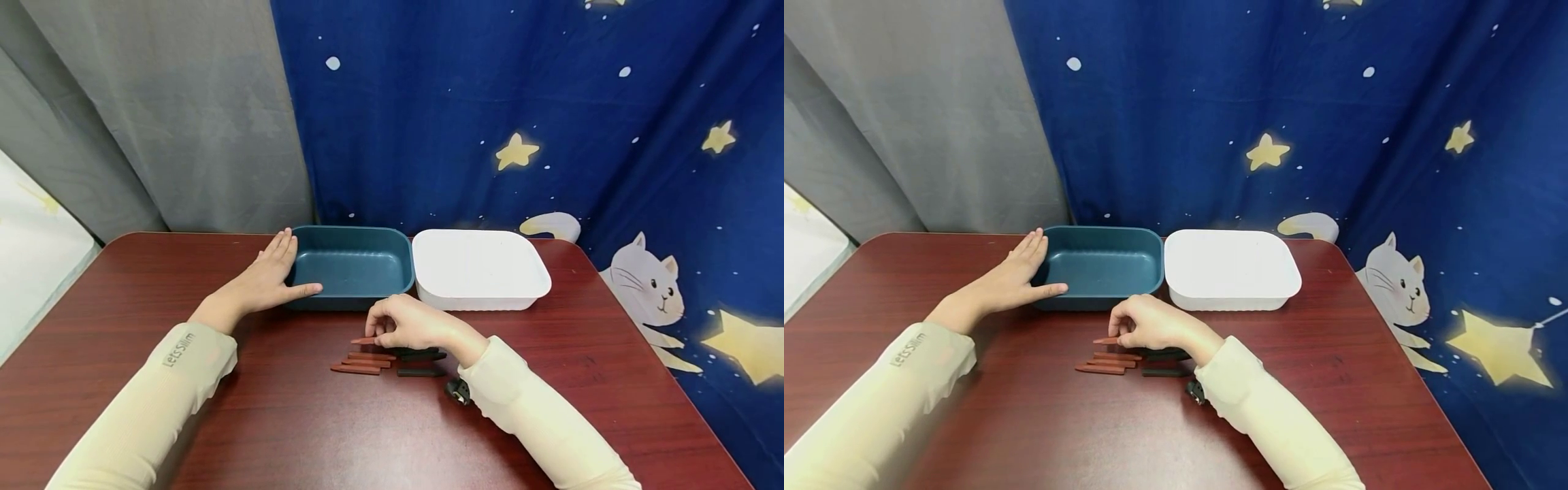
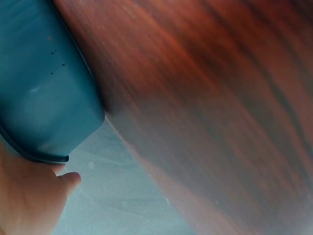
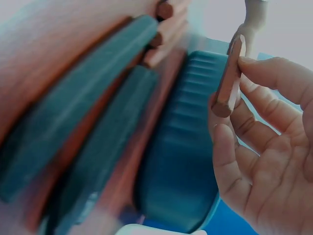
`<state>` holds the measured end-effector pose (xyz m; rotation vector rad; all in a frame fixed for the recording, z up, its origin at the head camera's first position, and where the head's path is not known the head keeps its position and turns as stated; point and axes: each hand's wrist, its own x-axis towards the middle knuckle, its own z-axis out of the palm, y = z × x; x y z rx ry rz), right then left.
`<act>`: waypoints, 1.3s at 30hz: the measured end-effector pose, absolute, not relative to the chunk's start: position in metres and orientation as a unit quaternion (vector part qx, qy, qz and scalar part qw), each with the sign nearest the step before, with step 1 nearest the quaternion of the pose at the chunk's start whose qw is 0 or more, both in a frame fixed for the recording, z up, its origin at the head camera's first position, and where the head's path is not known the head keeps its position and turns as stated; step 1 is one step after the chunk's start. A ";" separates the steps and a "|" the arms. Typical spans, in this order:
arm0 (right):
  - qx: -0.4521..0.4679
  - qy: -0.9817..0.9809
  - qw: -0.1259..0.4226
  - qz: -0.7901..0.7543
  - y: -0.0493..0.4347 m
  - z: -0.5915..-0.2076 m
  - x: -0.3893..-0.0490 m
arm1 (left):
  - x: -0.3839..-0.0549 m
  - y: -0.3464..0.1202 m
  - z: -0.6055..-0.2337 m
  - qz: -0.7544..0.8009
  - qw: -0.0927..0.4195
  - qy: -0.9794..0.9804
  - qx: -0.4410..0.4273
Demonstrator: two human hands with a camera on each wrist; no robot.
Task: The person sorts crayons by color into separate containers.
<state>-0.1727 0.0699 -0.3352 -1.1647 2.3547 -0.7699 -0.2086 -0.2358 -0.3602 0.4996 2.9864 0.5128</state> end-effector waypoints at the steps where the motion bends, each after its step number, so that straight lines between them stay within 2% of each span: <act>1: -0.416 0.842 0.200 -0.280 0.070 -0.334 -0.173 | -0.209 -0.236 -0.360 0.167 0.034 0.972 0.162; 24: -0.442 0.826 0.151 -0.315 0.063 -0.308 -0.192 | -0.208 -0.236 -0.359 0.159 0.050 0.974 0.157; 39: -0.405 0.844 0.169 -0.310 0.042 -0.298 -0.226 | -0.206 -0.235 -0.357 0.163 0.045 0.972 0.160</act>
